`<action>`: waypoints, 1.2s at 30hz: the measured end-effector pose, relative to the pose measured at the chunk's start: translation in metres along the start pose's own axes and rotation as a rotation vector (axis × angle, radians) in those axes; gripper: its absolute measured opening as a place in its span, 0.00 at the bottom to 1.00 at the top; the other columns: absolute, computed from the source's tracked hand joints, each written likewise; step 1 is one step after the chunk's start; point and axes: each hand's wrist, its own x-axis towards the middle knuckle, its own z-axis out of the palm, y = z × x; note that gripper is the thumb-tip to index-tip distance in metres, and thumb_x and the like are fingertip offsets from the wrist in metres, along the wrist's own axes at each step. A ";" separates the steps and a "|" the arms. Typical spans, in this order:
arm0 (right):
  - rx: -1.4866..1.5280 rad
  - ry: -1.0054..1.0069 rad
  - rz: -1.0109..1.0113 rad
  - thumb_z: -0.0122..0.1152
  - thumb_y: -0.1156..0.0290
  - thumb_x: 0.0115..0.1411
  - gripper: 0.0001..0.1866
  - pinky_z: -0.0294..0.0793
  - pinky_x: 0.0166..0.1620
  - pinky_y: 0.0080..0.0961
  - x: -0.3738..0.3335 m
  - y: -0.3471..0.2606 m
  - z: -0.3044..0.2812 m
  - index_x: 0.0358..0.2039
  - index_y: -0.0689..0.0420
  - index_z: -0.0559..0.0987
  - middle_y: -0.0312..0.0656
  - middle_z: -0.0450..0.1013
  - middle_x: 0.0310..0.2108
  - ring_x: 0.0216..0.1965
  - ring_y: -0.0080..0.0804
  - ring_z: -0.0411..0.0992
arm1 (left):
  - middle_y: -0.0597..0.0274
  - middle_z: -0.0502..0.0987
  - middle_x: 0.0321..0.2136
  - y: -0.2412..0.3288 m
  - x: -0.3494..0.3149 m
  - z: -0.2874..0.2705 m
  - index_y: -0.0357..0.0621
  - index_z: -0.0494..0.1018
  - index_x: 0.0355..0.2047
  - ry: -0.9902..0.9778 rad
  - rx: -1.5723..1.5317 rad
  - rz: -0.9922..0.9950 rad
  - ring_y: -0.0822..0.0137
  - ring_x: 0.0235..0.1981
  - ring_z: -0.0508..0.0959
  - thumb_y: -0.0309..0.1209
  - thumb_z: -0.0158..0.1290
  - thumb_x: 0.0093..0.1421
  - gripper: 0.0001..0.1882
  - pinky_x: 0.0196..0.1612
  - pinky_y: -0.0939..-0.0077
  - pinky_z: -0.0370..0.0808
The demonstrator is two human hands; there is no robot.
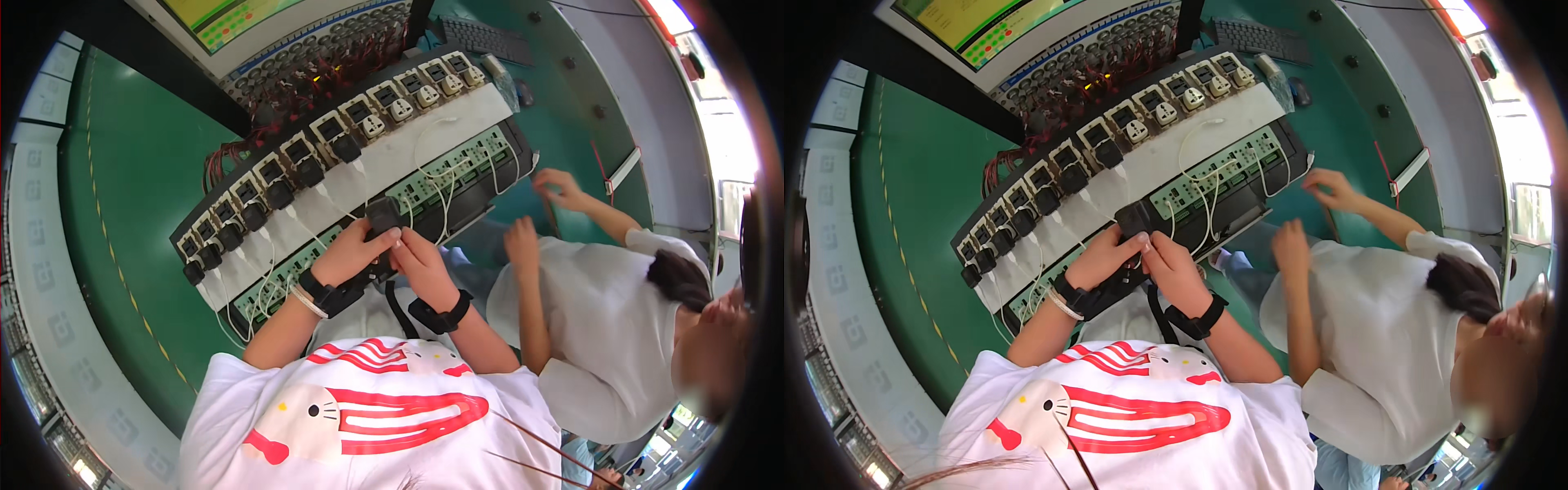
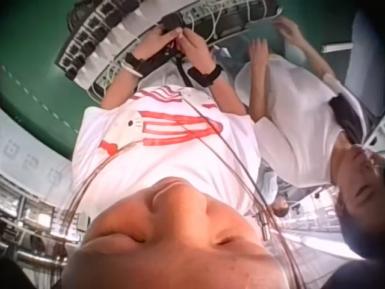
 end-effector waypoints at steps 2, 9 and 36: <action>-0.086 0.064 -0.043 0.42 0.64 0.66 0.14 0.58 0.27 0.14 -0.002 0.003 -0.008 0.34 0.61 0.73 0.32 0.63 0.19 0.22 0.18 0.59 | 0.67 0.72 0.35 0.003 0.002 0.000 0.42 0.67 0.46 -0.030 -0.140 0.005 0.80 0.28 0.69 0.47 0.45 0.63 0.21 0.30 0.85 0.68; 0.635 0.542 -0.221 0.40 0.61 0.67 0.16 0.61 0.33 0.16 0.002 0.028 -0.062 0.41 0.61 0.68 0.32 0.63 0.24 0.27 0.18 0.61 | 0.60 0.70 0.32 -0.014 -0.026 -0.035 0.52 0.64 0.53 0.007 -1.059 -0.086 0.64 0.28 0.74 0.35 0.43 0.63 0.17 0.28 0.63 0.75; -0.083 0.708 -0.096 0.56 0.67 0.53 0.17 0.64 0.45 0.28 0.008 0.135 -0.078 0.44 0.56 0.72 0.41 0.68 0.40 0.44 0.35 0.66 | 0.53 0.74 0.41 -0.063 -0.069 0.006 0.42 0.66 0.50 0.118 -1.106 -0.163 0.64 0.28 0.74 0.43 0.43 0.60 0.23 0.29 0.64 0.76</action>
